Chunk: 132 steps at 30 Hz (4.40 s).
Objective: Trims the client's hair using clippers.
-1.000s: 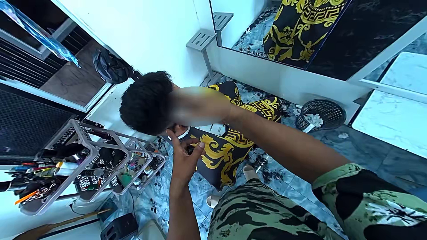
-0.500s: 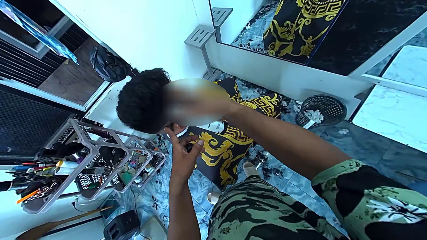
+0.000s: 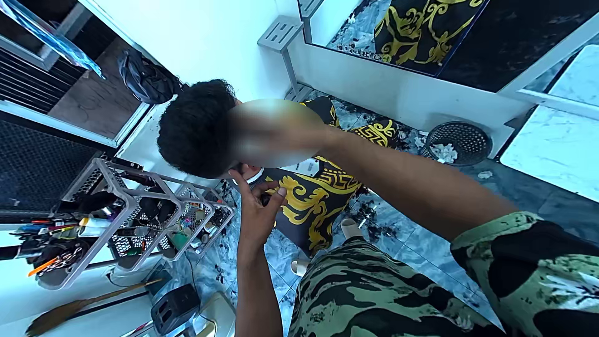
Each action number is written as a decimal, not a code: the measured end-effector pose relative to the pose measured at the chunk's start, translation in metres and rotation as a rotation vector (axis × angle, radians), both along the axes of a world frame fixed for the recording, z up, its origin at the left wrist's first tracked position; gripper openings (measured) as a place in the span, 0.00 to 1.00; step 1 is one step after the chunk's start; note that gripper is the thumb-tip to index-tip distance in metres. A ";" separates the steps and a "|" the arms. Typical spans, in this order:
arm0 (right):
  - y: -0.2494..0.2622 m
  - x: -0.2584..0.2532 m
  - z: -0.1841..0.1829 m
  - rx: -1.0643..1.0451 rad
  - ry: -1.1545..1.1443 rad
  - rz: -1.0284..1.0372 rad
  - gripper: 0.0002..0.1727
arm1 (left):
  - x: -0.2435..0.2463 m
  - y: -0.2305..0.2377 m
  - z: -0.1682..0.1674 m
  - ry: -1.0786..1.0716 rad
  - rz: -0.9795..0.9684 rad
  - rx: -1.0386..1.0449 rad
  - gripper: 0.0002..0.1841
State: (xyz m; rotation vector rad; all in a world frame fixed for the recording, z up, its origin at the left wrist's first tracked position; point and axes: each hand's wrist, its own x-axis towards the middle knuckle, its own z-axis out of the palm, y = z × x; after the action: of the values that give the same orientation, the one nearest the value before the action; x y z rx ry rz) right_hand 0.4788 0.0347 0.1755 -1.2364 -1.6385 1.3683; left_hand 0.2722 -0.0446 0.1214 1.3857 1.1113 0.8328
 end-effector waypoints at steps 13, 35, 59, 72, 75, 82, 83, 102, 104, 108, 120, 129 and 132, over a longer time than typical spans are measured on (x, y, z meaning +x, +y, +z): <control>0.017 0.013 -0.011 0.023 -0.122 -0.016 0.15 | 0.003 0.003 0.001 -0.012 -0.003 0.002 0.63; 0.012 0.011 -0.007 -0.183 0.092 -0.036 0.16 | 0.004 0.006 0.000 -0.010 -0.009 0.010 0.62; 0.012 0.011 -0.010 -0.237 0.185 -0.024 0.17 | 0.005 0.006 -0.002 -0.008 -0.010 0.013 0.63; 0.015 0.014 -0.007 -0.124 0.142 0.026 0.14 | 0.005 0.006 -0.002 -0.017 0.001 0.004 0.63; 0.018 0.014 -0.009 -0.077 0.010 -0.001 0.15 | 0.005 0.006 -0.003 -0.018 0.000 0.010 0.63; 0.020 0.016 -0.003 0.026 -0.077 0.039 0.16 | 0.006 0.005 -0.001 -0.012 -0.003 0.006 0.62; 0.021 0.016 -0.003 0.009 -0.047 0.026 0.15 | 0.006 0.005 -0.001 -0.007 -0.005 0.008 0.62; 0.017 0.015 0.009 -0.063 0.034 0.054 0.16 | 0.004 0.003 -0.004 -0.017 -0.001 0.008 0.63; 0.017 0.015 0.008 -0.018 -0.076 0.052 0.15 | 0.004 0.003 -0.004 -0.012 0.004 0.003 0.63; 0.018 0.018 0.014 -0.071 0.056 0.036 0.17 | 0.005 0.004 -0.004 -0.015 0.005 0.010 0.63; 0.038 0.035 -0.012 0.050 -0.297 0.039 0.16 | -0.001 -0.009 0.000 -0.095 0.149 0.161 0.48; 0.036 0.031 -0.009 0.118 -0.208 0.005 0.19 | -0.002 -0.005 -0.002 -0.077 0.171 0.113 0.53; 0.030 0.026 -0.007 0.123 -0.300 -0.013 0.17 | 0.000 -0.004 -0.001 -0.072 0.171 0.098 0.54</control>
State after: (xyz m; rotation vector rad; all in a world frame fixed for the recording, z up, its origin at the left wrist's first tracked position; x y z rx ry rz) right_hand 0.5049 0.0649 0.1683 -1.4280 -1.8825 1.0959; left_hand 0.2724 -0.0489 0.1201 1.3436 1.1578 1.0646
